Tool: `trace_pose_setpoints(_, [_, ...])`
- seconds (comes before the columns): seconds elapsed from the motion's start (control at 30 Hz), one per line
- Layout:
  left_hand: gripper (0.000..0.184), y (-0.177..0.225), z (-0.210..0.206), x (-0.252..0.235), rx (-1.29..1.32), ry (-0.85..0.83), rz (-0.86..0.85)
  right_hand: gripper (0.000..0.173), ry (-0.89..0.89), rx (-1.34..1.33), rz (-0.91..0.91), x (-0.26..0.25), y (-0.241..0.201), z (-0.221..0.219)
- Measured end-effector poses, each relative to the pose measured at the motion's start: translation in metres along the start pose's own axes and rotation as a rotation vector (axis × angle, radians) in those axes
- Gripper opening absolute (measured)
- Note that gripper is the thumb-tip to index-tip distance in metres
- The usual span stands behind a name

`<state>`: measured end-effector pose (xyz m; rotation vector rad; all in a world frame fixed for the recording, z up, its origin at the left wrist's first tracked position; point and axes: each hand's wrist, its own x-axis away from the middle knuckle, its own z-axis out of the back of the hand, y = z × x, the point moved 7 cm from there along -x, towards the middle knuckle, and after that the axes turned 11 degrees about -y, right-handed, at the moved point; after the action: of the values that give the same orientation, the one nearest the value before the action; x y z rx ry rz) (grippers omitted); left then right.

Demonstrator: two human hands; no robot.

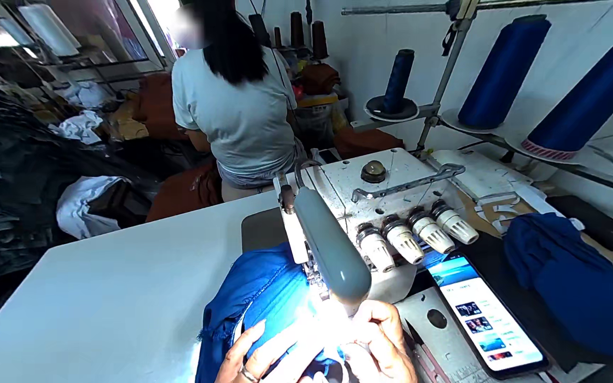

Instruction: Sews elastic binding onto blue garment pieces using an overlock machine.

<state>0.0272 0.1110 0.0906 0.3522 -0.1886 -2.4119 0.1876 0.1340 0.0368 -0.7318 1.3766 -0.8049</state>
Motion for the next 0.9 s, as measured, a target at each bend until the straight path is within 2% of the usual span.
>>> trace_pose_setpoints(0.23, [0.028,-0.008,-0.006,-0.002,0.031,-0.092,0.051,0.006,-0.007,0.024,0.009,-0.004,0.0,0.001])
trace_pose_setpoints(0.37, [0.028,-0.011,-0.005,-0.007,0.009,-0.118,0.039,0.009,-0.002,0.122,0.049,-0.012,0.0,0.002])
trace_pose_setpoints(0.7, [0.026,-0.011,-0.006,-0.009,0.027,-0.05,0.049,0.017,-0.034,0.376,0.132,-0.015,0.002,0.005])
trace_pose_setpoints(0.9, [0.026,-0.013,-0.006,-0.005,0.088,-0.007,0.048,0.021,-0.056,0.435,0.145,-0.013,0.003,0.003])
